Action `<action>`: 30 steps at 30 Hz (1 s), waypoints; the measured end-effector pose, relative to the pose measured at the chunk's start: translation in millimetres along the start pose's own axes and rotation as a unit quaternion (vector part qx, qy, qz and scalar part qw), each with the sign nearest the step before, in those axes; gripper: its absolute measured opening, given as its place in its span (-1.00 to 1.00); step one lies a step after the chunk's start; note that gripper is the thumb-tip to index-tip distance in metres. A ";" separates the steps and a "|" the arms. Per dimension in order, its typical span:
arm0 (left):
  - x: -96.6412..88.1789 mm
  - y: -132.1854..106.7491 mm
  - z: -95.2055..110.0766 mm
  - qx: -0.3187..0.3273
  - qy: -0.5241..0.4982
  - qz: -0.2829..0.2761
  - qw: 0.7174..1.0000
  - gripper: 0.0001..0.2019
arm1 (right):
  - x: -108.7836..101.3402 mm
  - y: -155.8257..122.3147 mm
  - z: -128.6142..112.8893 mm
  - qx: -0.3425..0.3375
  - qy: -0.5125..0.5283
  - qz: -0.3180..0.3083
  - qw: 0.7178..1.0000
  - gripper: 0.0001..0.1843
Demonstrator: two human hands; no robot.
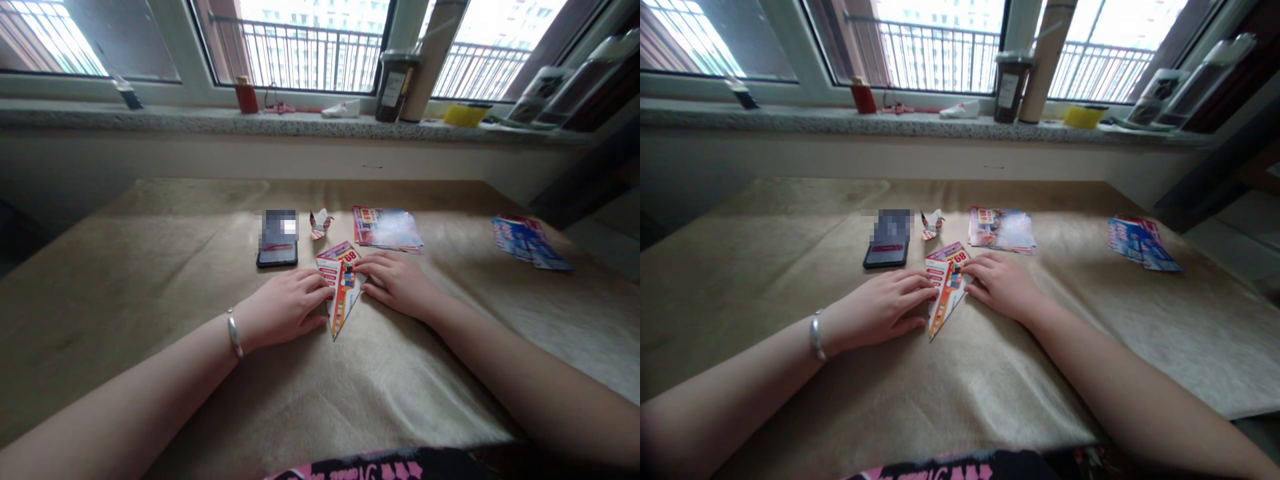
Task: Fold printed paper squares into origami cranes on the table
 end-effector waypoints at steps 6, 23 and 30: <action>6.7 -2.1 -3.7 -0.006 -0.013 0.033 0.999 -0.59 | 7.5 -0.9 -3.5 -0.015 0.039 -0.012 0.999 -0.46; 10.1 -3.1 -7.2 0.000 -0.025 0.012 1.000 -0.55 | 3.5 -8.3 5.3 0.060 0.155 0.074 0.983 -0.66; 12.2 -3.9 -8.0 -0.002 -0.026 0.004 1.000 -0.54 | 1.3 -10.2 11.3 0.082 0.237 0.073 0.965 -0.72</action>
Point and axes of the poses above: each hand's wrist, its own y-axis towards the middle knuckle, its own x-axis out of the palm, z = x × y, the point moved 3 cm from there along y, towards the middle knuckle, and after that the axes turned 1 degree about -z, right-handed, at the moved point
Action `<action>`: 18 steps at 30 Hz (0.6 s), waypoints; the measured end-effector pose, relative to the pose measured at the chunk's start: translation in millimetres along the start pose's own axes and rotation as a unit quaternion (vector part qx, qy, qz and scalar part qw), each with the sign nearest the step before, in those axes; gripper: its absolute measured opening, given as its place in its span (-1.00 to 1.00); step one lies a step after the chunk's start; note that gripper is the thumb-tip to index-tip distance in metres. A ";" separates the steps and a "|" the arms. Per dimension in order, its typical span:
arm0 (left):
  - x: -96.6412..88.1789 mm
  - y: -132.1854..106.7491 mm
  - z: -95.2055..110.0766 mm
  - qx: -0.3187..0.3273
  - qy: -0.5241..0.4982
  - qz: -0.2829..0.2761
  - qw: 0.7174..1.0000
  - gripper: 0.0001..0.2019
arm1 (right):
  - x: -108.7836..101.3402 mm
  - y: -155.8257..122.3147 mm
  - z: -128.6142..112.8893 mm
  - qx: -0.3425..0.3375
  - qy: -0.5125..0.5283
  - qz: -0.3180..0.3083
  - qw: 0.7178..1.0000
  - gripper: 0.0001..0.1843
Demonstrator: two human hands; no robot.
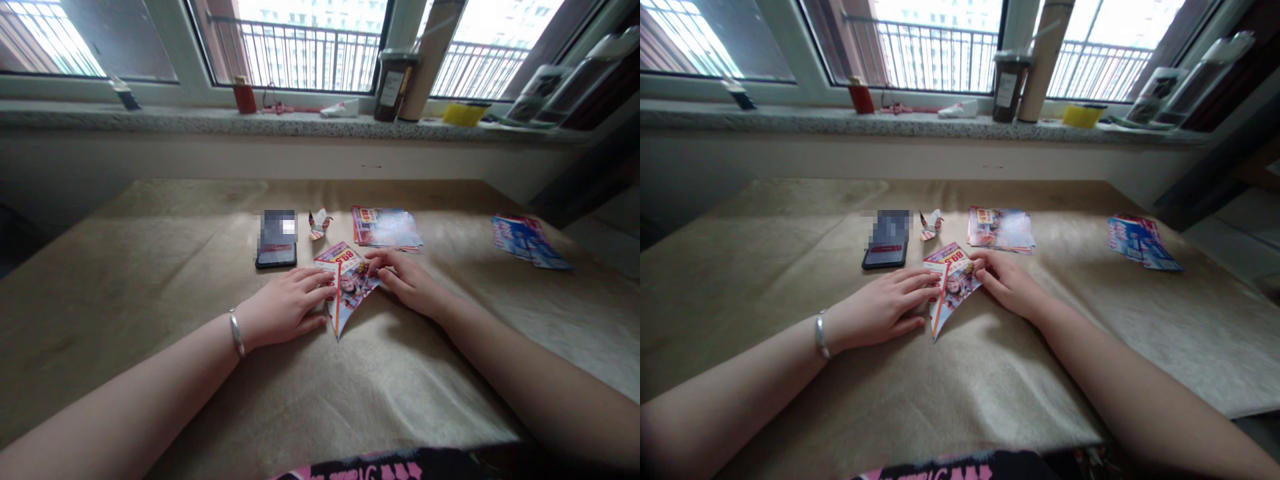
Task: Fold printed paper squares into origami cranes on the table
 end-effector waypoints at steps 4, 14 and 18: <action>-0.2 0.1 0.3 -0.005 0.004 -0.007 1.000 -0.55 | -0.6 0.2 1.5 0.018 -0.026 -0.023 0.999 -0.75; -0.9 0.6 -0.2 0.006 0.013 0.004 1.000 -0.55 | 3.7 2.5 -2.5 -0.070 -0.157 -0.067 0.983 -0.73; -5.0 1.9 3.1 0.039 0.018 0.003 0.999 -0.65 | 3.6 3.3 -3.1 -0.102 -0.171 -0.076 0.977 -0.74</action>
Point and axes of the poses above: each hand's wrist, its own y-axis towards the middle knuckle, its own x-axis out of the palm, z = x × y, the point moved 3 cm from there along y, towards the middle knuckle, and after that the axes turned 1 degree about -z, right-handed, at the moved point
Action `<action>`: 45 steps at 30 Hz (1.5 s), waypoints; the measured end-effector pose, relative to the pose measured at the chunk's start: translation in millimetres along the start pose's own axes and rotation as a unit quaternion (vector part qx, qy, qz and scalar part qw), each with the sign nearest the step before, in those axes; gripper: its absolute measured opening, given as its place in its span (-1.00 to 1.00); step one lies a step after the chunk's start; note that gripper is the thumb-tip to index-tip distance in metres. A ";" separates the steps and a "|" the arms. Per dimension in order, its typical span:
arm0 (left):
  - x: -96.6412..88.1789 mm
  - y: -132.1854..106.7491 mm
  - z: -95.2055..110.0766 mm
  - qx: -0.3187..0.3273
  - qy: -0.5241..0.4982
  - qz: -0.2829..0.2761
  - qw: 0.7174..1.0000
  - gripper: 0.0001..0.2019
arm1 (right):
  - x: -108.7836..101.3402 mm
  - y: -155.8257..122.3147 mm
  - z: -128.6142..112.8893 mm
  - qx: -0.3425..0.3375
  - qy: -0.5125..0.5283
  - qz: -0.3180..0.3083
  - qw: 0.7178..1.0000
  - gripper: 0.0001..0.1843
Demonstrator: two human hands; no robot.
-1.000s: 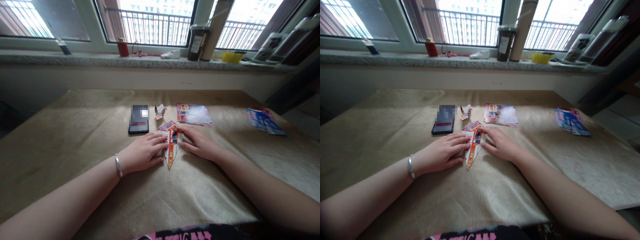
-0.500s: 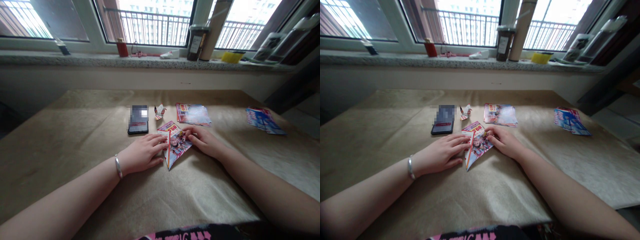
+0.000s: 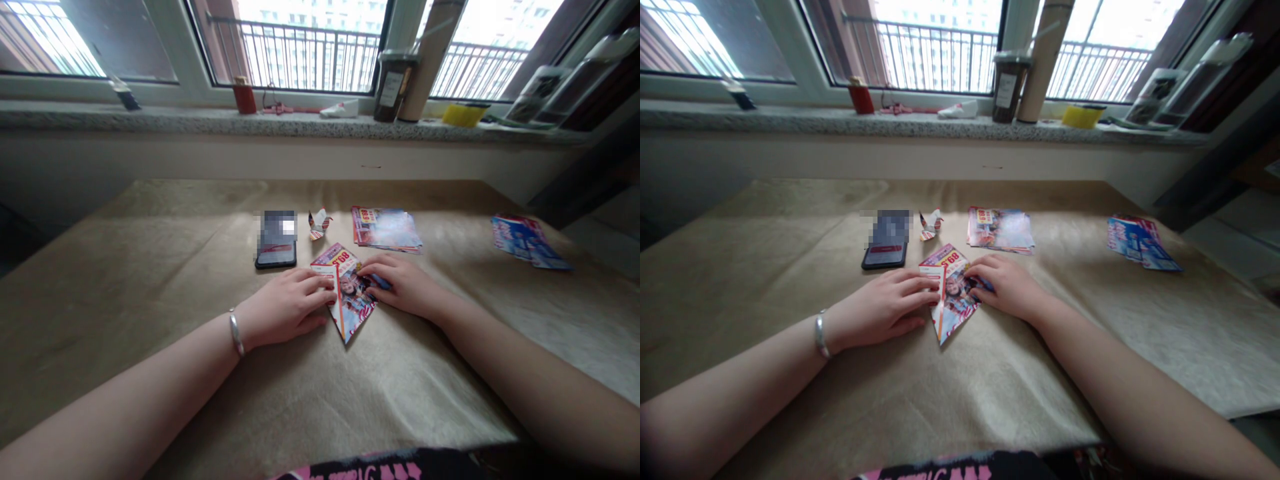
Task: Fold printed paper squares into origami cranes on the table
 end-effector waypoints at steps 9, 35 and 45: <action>-1.1 0.3 1.6 0.037 -0.008 0.042 0.998 -0.73 | 0.4 -0.4 4.6 -0.016 0.005 0.007 1.000 -0.76; -1.8 -0.3 -9.9 -0.116 -0.023 0.122 0.985 -0.58 | -4.0 -0.4 -6.3 -0.029 -0.088 -0.030 0.995 -0.67; -9.5 -4.7 -13.4 -0.073 -0.082 0.210 0.971 -0.57 | -3.4 -2.6 -6.5 0.032 -0.162 -0.007 0.986 -0.67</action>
Point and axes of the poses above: each hand's wrist, its own y-axis towards the middle knuckle, its own x-axis out of the palm, z = x × y, the point moved 3 cm from there along y, towards the middle knuckle, and after that the axes turned 1 degree about -z, right-handed, at the moved point
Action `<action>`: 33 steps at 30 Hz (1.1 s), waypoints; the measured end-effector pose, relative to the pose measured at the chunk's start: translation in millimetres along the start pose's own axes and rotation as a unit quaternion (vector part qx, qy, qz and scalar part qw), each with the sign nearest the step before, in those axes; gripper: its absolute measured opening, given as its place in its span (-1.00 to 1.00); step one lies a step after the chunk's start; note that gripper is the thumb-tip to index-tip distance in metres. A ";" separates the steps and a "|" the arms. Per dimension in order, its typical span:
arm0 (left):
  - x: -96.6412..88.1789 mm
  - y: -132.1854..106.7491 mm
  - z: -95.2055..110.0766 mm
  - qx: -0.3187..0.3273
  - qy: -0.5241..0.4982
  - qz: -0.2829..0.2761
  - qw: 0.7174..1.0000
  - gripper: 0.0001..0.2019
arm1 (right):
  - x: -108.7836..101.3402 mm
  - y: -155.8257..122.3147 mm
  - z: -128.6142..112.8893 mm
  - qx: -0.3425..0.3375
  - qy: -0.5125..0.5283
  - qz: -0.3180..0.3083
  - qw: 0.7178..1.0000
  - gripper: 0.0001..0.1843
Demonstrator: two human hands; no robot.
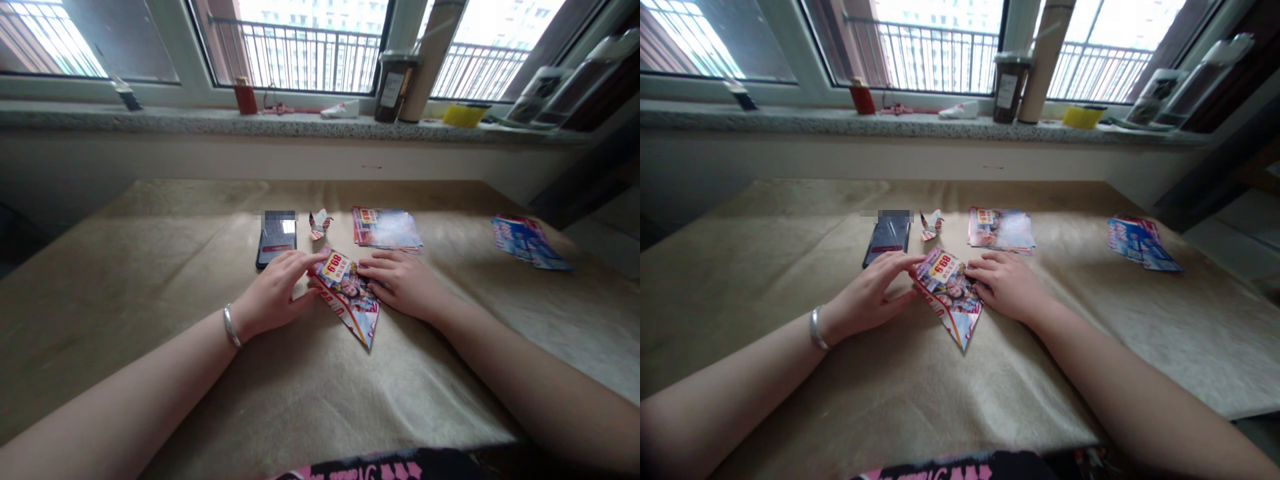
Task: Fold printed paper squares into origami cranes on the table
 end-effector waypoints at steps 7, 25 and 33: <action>0.9 2.4 3.8 0.060 0.094 -0.076 0.991 -0.81 | -1.9 -1.1 3.0 0.023 -0.013 0.016 1.000 -0.68; 1.3 -0.8 -1.0 0.052 0.232 -0.110 0.965 -0.78 | -1.4 -2.2 -1.2 -0.083 0.111 0.013 0.990 -0.71; 4.3 -2.0 -3.6 0.035 0.215 -0.130 0.967 -0.76 | -8.6 -3.3 0.4 -0.073 0.132 -0.014 0.988 -0.74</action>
Point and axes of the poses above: each hand's wrist, its own y-axis towards the middle knuckle, its own x-axis out of the palm, z = x × y, the point moved 3 cm from there along y, towards the middle knuckle, and after that the axes turned 1 degree about -z, right-handed, at the moved point
